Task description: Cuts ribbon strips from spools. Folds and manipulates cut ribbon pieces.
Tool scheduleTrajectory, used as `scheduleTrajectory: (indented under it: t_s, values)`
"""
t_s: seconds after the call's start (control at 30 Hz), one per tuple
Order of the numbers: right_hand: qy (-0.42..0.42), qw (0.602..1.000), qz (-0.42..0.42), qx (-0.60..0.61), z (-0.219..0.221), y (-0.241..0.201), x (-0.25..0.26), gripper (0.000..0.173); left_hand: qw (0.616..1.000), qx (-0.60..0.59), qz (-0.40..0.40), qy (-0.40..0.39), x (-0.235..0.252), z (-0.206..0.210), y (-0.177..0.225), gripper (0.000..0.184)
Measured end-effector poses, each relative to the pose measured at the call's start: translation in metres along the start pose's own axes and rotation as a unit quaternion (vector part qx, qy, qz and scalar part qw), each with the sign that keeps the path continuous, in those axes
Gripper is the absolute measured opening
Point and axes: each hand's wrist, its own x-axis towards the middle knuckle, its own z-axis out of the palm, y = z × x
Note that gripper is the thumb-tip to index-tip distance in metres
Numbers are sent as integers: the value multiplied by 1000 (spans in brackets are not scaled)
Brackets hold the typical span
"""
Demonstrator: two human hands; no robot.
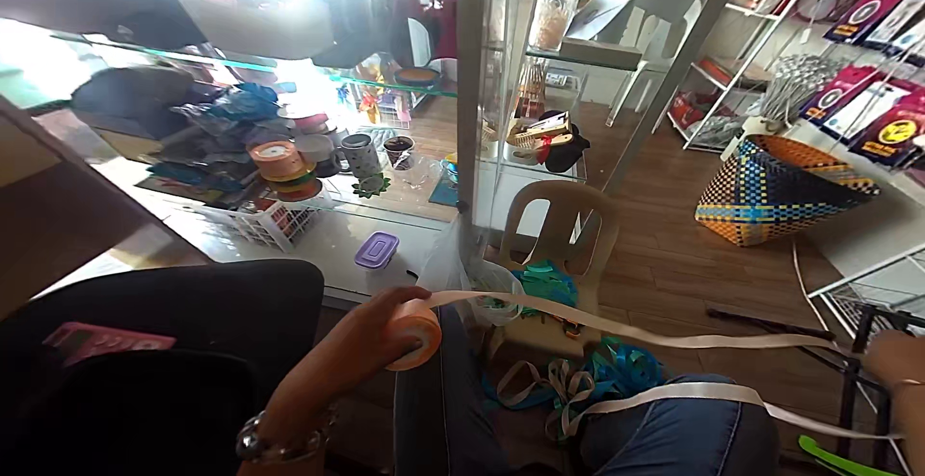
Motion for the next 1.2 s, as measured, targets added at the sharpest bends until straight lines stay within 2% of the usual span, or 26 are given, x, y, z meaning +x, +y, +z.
scheduleTrajectory:
  t_s: [0.13,0.27,0.33,0.43,0.57,0.67,0.77,0.93,1.03,1.1,1.2]
  values:
    - [-9,986,-157,64,13,-113,-22,45,985,141,102,4,5,25,8,38]
    - [-102,953,-270,89,35,-235,-50,35,975,182,125,21,2,46,6,28]
    - [-169,935,-302,76,62,-276,-59,32,972,190,131,40,-2,52,-1,26]
    - [-245,914,-317,60,106,-311,-74,32,970,191,134,69,-7,56,-11,26]
    - [-222,928,-295,56,142,-324,-98,44,972,179,131,83,-11,56,-18,29]
    - [-186,927,-319,68,145,-323,-104,45,974,174,125,77,-12,53,-20,31]
    - [-191,926,-322,41,140,-324,-109,58,974,174,121,74,-9,54,-18,32]
    - [-180,937,-297,39,145,-318,-124,47,974,184,107,76,-6,58,-8,30]
    - [-202,940,-272,39,150,-312,-125,47,976,181,93,79,-7,58,-6,28]
    - [-245,939,-238,36,147,-304,-122,40,977,174,88,80,-10,57,-7,29]
    - [-309,931,-193,32,123,-288,-106,42,981,156,86,78,-12,51,-12,30]
